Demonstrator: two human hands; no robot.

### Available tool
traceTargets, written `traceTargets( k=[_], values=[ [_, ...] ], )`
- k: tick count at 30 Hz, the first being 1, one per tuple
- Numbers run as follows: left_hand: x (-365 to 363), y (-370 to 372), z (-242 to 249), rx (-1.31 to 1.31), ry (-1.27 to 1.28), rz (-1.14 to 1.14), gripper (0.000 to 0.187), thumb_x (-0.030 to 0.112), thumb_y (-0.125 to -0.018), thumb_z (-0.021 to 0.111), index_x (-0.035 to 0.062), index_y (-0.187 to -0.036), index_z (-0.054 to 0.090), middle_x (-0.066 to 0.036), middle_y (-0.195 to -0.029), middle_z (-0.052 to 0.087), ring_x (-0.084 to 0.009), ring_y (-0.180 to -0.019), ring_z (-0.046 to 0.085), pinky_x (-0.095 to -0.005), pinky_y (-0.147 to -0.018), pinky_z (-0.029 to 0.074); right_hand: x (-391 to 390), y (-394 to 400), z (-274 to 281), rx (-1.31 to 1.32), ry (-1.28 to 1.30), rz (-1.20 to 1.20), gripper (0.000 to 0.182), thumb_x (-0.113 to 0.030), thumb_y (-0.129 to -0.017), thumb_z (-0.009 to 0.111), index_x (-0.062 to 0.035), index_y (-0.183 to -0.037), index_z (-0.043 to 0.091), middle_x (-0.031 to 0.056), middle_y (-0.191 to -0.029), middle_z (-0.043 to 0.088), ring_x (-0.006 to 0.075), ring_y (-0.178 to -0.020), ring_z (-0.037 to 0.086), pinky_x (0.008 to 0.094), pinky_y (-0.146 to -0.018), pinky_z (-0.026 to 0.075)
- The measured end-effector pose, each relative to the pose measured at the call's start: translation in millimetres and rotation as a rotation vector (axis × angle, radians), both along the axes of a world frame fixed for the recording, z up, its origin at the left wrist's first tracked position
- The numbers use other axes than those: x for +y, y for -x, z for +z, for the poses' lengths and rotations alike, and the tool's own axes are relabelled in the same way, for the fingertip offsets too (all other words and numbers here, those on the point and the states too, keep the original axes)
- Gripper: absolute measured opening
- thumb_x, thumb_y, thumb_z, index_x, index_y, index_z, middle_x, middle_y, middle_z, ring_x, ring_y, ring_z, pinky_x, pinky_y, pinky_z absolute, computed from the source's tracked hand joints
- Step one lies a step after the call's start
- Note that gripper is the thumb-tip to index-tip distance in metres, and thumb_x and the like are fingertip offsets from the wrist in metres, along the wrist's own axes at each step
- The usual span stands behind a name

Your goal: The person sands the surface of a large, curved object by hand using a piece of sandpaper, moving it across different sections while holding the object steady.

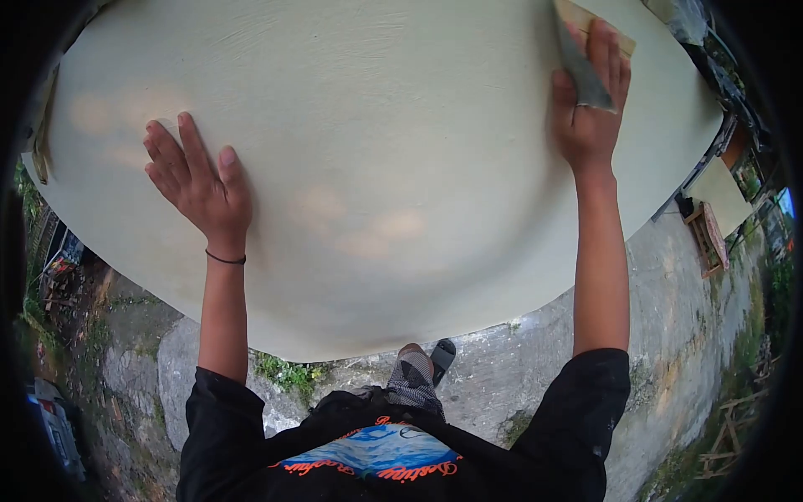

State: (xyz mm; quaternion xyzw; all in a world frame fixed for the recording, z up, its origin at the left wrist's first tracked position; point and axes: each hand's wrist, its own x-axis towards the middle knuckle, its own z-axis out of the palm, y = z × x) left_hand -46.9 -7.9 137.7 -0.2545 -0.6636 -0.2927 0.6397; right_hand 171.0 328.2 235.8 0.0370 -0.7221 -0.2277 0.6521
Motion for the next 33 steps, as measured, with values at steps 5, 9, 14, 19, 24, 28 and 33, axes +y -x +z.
traceTargets(
  k=[5, 9, 14, 19, 24, 28, 33],
  values=[
    [1, 0, 0, 0.009, -0.007, -0.013, 0.055, 0.043, -0.094, 0.036, 0.0152, -0.142, 0.042, -0.014, -0.153, 0.025, -0.0269, -0.144, 0.016, -0.0417, -0.115, 0.001, -36, 35, -19, 0.547, 0.809, 0.166, 0.057, -0.035, -0.096, 0.041, -0.0015, -0.142, 0.033, 0.0268, -0.149, 0.024, 0.0378, -0.140, 0.019, 0.0486, -0.113, 0.011],
    [-2, 0, 0, -0.001, 0.011, -0.011, 0.056, 0.043, -0.094, 0.037, 0.0145, -0.142, 0.042, -0.014, -0.153, 0.025, -0.0272, -0.144, 0.016, -0.0422, -0.115, 0.002, -109, 57, -82, -0.264, 0.063, -0.227, 0.050, -0.039, -0.095, 0.045, -0.0319, -0.143, 0.036, 0.0030, -0.152, 0.029, 0.0211, -0.142, 0.021, 0.0442, -0.117, 0.007],
    [-3, 4, 0, 0.032, 0.019, -0.020, 0.055, 0.042, -0.093, 0.037, 0.0139, -0.141, 0.042, -0.015, -0.152, 0.026, -0.0277, -0.143, 0.017, -0.0425, -0.115, 0.003, -38, 12, -44, -0.175, 0.001, -0.104, 0.037, -0.029, -0.096, 0.047, -0.0262, -0.132, 0.053, 0.0030, -0.145, 0.041, 0.0214, -0.137, 0.033, 0.0388, -0.116, 0.015],
    [-2, 0, 0, 0.031, 0.001, -0.021, 0.054, 0.040, -0.093, 0.039, 0.0136, -0.139, 0.045, -0.017, -0.151, 0.029, -0.0291, -0.143, 0.020, -0.0429, -0.115, 0.005, 14, 14, -50, 0.621, 1.036, 0.011, 0.066, -0.035, -0.098, 0.038, 0.0090, -0.143, 0.019, 0.0258, -0.150, 0.021, 0.0401, -0.141, 0.014, 0.0467, -0.114, 0.010],
    [-4, -3, -4, 0.054, 0.003, -0.008, 0.054, 0.037, -0.093, 0.042, 0.0101, -0.139, 0.044, -0.017, -0.151, 0.029, -0.0306, -0.142, 0.022, -0.0464, -0.114, 0.009, -76, 26, -140, -0.133, 0.096, -0.102, 0.048, -0.034, -0.095, 0.043, -0.0224, -0.142, 0.038, 0.0120, -0.153, 0.022, 0.0277, -0.143, 0.015, 0.0448, -0.117, 0.006],
    [-4, -2, 0, 0.050, -0.001, -0.018, 0.053, 0.037, -0.093, 0.042, 0.0094, -0.138, 0.045, -0.019, -0.149, 0.030, -0.0322, -0.141, 0.023, -0.0464, -0.114, 0.010, -10, 2, -91, -0.109, 0.046, -0.100, 0.043, -0.030, -0.095, 0.048, -0.0178, -0.136, 0.048, 0.0121, -0.152, 0.028, 0.0259, -0.141, 0.024, 0.0448, -0.116, 0.009],
    [-1, -1, -3, 0.025, -0.034, -0.044, 0.052, 0.039, -0.090, 0.044, 0.0155, -0.137, 0.047, -0.018, -0.148, 0.034, -0.0309, -0.141, 0.025, -0.0452, -0.115, 0.009, -4, 15, -21, 0.474, 1.006, 0.266, 0.065, -0.037, -0.099, 0.038, 0.0103, -0.142, 0.022, 0.0287, -0.148, 0.022, 0.0382, -0.139, 0.020, 0.0427, -0.114, 0.011]
  ],
)
